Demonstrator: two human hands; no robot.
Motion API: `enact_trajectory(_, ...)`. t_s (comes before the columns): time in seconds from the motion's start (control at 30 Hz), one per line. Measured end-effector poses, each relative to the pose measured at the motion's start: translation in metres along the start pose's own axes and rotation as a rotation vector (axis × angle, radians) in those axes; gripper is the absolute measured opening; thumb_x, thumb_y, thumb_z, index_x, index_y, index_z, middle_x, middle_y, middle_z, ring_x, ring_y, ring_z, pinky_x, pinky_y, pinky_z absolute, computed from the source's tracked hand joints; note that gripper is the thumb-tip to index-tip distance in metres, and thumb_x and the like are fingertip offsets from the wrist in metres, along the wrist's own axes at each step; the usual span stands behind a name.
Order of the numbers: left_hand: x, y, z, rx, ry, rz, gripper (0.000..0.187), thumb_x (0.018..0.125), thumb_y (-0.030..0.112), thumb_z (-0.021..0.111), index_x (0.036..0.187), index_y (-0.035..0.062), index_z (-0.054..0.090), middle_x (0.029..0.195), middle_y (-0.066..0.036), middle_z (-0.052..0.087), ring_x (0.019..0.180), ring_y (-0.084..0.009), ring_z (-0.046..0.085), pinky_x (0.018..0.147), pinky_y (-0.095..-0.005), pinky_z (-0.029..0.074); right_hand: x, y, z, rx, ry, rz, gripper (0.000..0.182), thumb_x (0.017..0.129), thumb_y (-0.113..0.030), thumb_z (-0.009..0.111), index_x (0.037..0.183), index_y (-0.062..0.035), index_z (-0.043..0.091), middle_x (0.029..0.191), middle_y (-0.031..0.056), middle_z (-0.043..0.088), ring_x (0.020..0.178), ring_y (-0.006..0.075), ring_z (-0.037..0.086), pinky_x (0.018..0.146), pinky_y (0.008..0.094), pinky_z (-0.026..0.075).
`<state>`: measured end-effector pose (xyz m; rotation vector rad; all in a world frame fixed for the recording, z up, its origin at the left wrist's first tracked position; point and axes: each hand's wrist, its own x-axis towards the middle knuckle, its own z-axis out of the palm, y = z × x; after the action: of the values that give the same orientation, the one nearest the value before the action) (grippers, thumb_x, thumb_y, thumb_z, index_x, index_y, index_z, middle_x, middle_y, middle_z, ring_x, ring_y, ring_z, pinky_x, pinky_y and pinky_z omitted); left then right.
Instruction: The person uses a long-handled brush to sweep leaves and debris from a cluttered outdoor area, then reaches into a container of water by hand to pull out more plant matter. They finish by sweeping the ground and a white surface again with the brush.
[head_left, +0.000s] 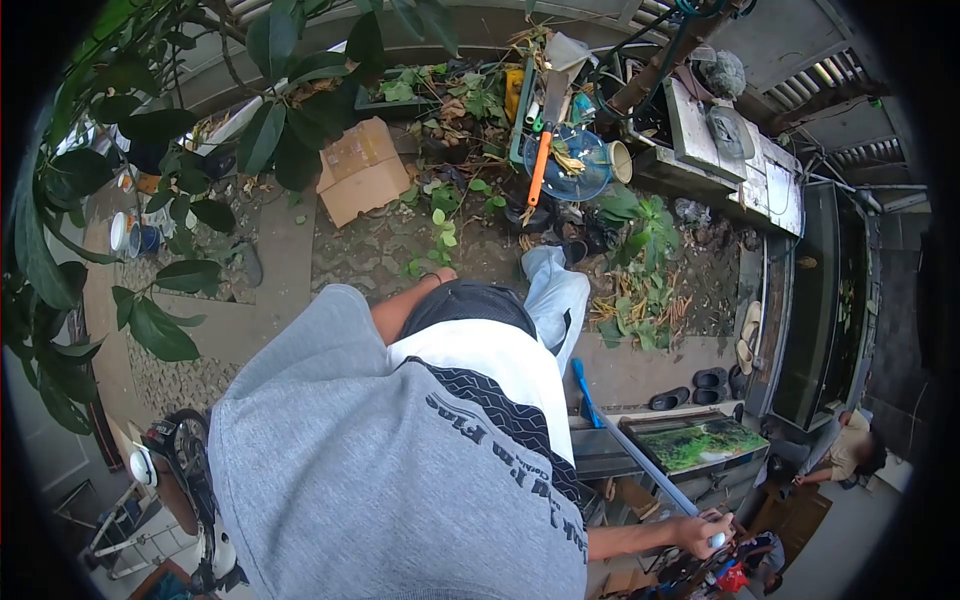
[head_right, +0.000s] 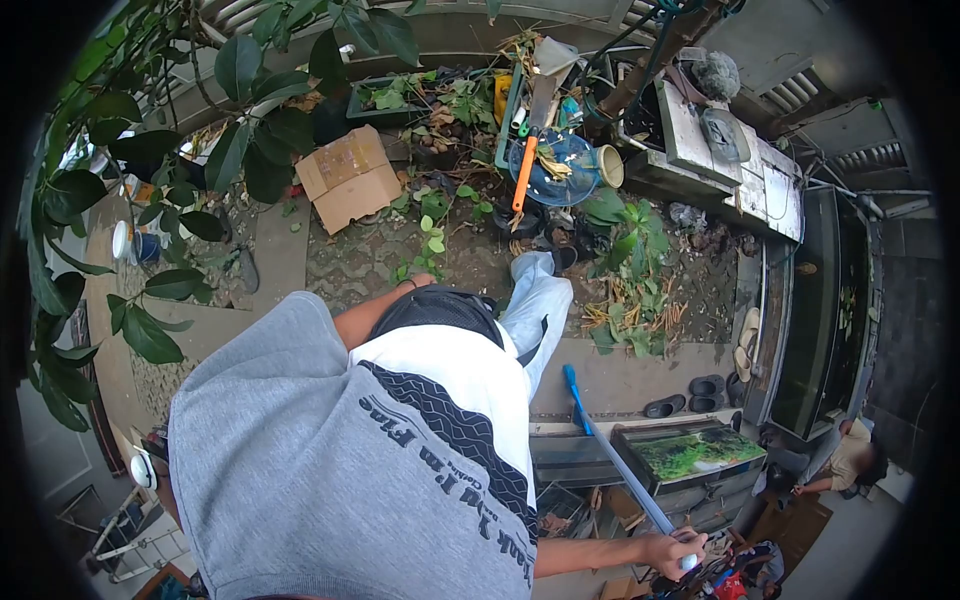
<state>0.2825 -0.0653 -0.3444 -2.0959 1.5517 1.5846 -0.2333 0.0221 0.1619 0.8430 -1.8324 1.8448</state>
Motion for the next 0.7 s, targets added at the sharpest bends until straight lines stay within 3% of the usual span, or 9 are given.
enact_trajectory(0.23, 0.017, -0.018, -0.006, 0.011, -0.046, -0.013, 0.032, 0.075, 0.037, 0.070, 0.085, 0.0066, 0.070, 0.090, -0.013, 0.071, 0.083, -0.0285, 0.066, 0.074, -0.0390, 0.050, -0.005, -0.002, 0.020, -0.017, 0.023, 0.013, 0.034, 0.084, -0.010, 0.066, 0.057, 0.0012, 0.049, 0.051, 0.0051, 0.040, 0.045, 0.0148, 0.039, 0.044, 0.0277, 0.032)
enact_trajectory(0.37, 0.023, -0.003, -0.012, -0.049, 0.101, 0.098, 0.039, 0.075, 0.037, 0.063, 0.080, -0.0015, 0.069, 0.085, -0.020, 0.068, 0.078, -0.0316, 0.067, 0.072, -0.0433, 0.049, -0.008, -0.004, 0.020, -0.035, 0.003, 0.001, 0.032, 0.084, -0.009, 0.066, 0.059, 0.0014, 0.049, 0.050, 0.0047, 0.040, 0.045, 0.0144, 0.039, 0.044, 0.0280, 0.033)
enact_trajectory(0.47, 0.017, 0.020, -0.025, -0.091, -0.026, -0.017, 0.034, 0.077, 0.038, 0.069, 0.088, 0.0061, 0.068, 0.091, -0.014, 0.070, 0.084, -0.0282, 0.066, 0.076, -0.0382, 0.049, -0.007, -0.023, 0.014, 0.016, -0.050, 0.113, 0.031, 0.085, -0.008, 0.063, 0.060, -0.0004, 0.048, 0.050, 0.0035, 0.039, 0.043, 0.0123, 0.035, 0.044, 0.0270, 0.037)
enact_trajectory(0.5, 0.019, 0.025, -0.026, -0.052, -0.020, 0.049, 0.034, 0.078, 0.038, 0.068, 0.090, 0.0064, 0.068, 0.092, -0.013, 0.071, 0.084, -0.0267, 0.066, 0.076, -0.0377, 0.050, 0.003, -0.014, 0.004, 0.109, -0.048, 0.070, 0.024, 0.084, -0.008, 0.063, 0.068, 0.0074, 0.056, 0.054, 0.0078, 0.047, 0.043, 0.0129, 0.039, 0.041, 0.0248, 0.030)
enact_trajectory(0.57, 0.019, 0.047, -0.035, -0.028, -0.034, 0.107, 0.035, 0.080, 0.037, 0.067, 0.095, 0.0062, 0.067, 0.095, -0.011, 0.071, 0.083, -0.0248, 0.067, 0.077, -0.0372, 0.050, 0.013, -0.058, 0.003, 0.161, -0.171, 0.070, 0.031, 0.081, -0.010, 0.062, 0.056, -0.0046, 0.043, 0.049, 0.0058, 0.042, 0.041, 0.0127, 0.036, 0.046, 0.0265, 0.032)
enact_trajectory(0.6, 0.009, 0.068, -0.045, -0.045, -0.059, 0.099, 0.035, 0.081, 0.037, 0.066, 0.098, 0.0058, 0.067, 0.096, -0.010, 0.071, 0.082, -0.0244, 0.067, 0.077, -0.0373, 0.051, 0.015, -0.078, 0.011, -0.481, -0.063, -0.662, 0.036, 0.089, -0.012, 0.055, 0.056, -0.0070, 0.042, 0.048, 0.0036, 0.040, 0.036, 0.0135, 0.034, 0.038, 0.0263, 0.028)
enact_trajectory(0.63, -0.006, 0.093, -0.055, -0.150, -0.050, 0.132, 0.033, 0.083, 0.037, 0.063, 0.088, 0.0046, 0.068, 0.085, -0.010, 0.069, 0.077, -0.0240, 0.066, 0.074, -0.0375, 0.051, 0.010, -0.111, 0.013, -0.116, -0.150, -0.171, 0.034, 0.093, -0.018, 0.051, 0.061, -0.0094, 0.041, 0.054, 0.0017, 0.041, 0.043, 0.0136, 0.038, 0.042, 0.0273, 0.029)
enact_trajectory(0.67, -0.016, 0.116, -0.060, -0.254, -0.041, 0.166, 0.035, 0.084, 0.037, 0.060, 0.079, 0.0033, 0.069, 0.075, -0.011, 0.068, 0.072, -0.0237, 0.065, 0.071, -0.0378, 0.051, 0.020, -0.105, 0.002, 0.079, -0.232, -0.098, 0.030, 0.093, -0.020, 0.051, 0.066, -0.0080, 0.044, 0.056, 0.0018, 0.042, 0.043, 0.0124, 0.038, 0.041, 0.0244, 0.030)
enact_trajectory(0.7, -0.011, 0.132, -0.057, -0.246, 0.000, 0.274, 0.034, 0.085, 0.037, 0.060, 0.085, 0.0043, 0.069, 0.080, -0.010, 0.069, 0.076, -0.0235, 0.065, 0.074, -0.0369, 0.051, 0.031, -0.098, -0.009, 0.275, -0.309, -0.023, 0.027, 0.093, -0.023, 0.051, 0.071, -0.0066, 0.047, 0.057, 0.0018, 0.043, 0.043, 0.0112, 0.039, 0.041, 0.0215, 0.032)
